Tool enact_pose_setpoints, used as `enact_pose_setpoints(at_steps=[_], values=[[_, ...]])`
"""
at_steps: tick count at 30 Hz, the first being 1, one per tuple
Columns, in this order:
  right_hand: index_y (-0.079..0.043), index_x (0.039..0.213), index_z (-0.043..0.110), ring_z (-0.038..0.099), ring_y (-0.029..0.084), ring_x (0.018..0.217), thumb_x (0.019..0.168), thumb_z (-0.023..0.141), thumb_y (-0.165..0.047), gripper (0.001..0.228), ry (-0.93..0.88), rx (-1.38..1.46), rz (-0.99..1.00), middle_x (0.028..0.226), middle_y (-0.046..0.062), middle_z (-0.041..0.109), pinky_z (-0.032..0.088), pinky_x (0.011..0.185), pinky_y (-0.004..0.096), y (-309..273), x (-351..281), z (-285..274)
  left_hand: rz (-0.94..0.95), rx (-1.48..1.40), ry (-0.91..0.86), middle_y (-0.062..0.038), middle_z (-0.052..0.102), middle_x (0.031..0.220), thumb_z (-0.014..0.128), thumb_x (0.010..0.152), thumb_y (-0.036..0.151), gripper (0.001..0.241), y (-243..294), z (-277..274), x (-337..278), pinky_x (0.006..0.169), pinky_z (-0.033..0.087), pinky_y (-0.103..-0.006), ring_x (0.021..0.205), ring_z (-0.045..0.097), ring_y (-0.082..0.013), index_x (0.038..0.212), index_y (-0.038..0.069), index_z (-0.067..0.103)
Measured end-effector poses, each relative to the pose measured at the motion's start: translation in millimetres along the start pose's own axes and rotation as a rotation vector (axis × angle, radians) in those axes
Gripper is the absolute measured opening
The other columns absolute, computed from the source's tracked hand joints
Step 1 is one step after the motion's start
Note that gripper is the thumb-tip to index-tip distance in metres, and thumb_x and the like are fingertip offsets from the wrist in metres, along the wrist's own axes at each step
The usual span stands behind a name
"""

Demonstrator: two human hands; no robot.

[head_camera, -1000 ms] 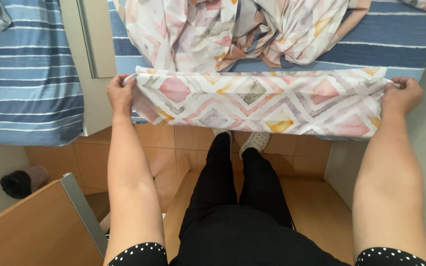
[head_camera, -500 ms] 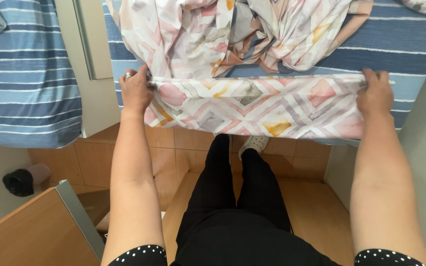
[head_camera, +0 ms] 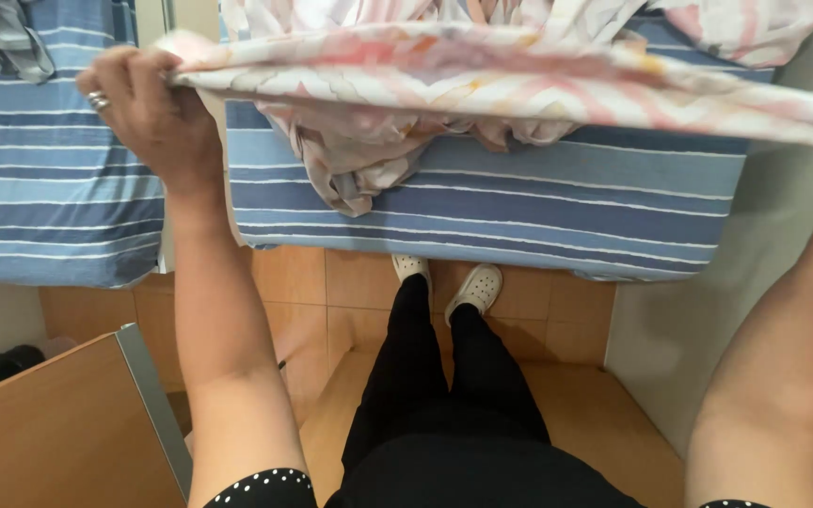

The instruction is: Fold linens such as sheets and pillowcases and organize them into a wardrobe.

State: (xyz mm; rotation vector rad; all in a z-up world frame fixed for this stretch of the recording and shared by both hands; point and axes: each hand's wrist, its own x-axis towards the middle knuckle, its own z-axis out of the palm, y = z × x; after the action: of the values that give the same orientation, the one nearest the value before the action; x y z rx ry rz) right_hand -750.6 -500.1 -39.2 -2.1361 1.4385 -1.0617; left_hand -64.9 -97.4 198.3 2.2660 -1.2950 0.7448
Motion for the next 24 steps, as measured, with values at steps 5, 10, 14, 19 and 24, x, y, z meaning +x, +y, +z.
enact_pose_setpoints(at_steps=[5,10,14,19,24], values=[[0.01,0.124,0.071,0.075,0.028,0.117,0.112,0.056,-0.003,0.023,0.273,0.691,0.128,0.127,0.018,0.074,0.064,0.111,0.042,30,11,-15,-0.101,-0.188,0.237,-0.007,0.051,0.108,0.063,0.077,-0.015,0.031,21,25,5,0.099,0.04,-0.0441,0.108,0.05,-0.0291,0.096,0.009,0.058],[0.001,0.108,0.069,0.069,0.015,0.094,0.089,0.06,0.017,0.027,0.361,0.311,0.495,0.107,0.008,0.073,0.057,0.084,0.027,14,-88,28,-0.332,-0.094,-0.111,-0.008,0.054,0.111,0.065,0.08,-0.009,0.024,-12,110,-76,0.094,0.043,-0.046,0.108,0.052,-0.0332,0.094,0.01,0.063],[-0.006,0.131,0.053,0.058,0.02,0.093,0.084,0.052,0.014,0.052,0.253,0.8,1.133,0.121,0.01,0.058,0.052,0.081,0.044,42,-161,74,-0.51,0.081,-0.472,-0.018,0.05,0.132,0.062,0.075,-0.004,0.039,-13,145,-117,0.099,0.039,-0.055,0.123,0.045,-0.0432,0.11,0.013,0.068],[-0.011,0.147,0.034,0.055,0.036,0.131,0.094,0.064,-0.022,0.062,0.465,1.114,1.383,0.144,0.019,0.047,0.048,0.103,0.065,-47,-199,121,-0.266,0.077,-0.308,-0.021,0.04,0.157,0.059,0.093,0.012,0.049,69,181,-168,0.116,0.019,-0.0593,0.149,0.03,-0.0387,0.142,0.008,0.053],[-0.003,0.149,0.039,0.048,0.039,0.141,0.095,0.071,-0.047,0.076,0.422,1.389,1.514,0.154,0.021,0.045,0.041,0.114,0.063,-99,-180,165,0.192,-0.29,-0.516,-0.01,0.042,0.16,0.059,0.104,0.026,0.04,217,175,-172,0.126,0.018,-0.0577,0.155,0.03,-0.0324,0.143,0.025,0.054]])
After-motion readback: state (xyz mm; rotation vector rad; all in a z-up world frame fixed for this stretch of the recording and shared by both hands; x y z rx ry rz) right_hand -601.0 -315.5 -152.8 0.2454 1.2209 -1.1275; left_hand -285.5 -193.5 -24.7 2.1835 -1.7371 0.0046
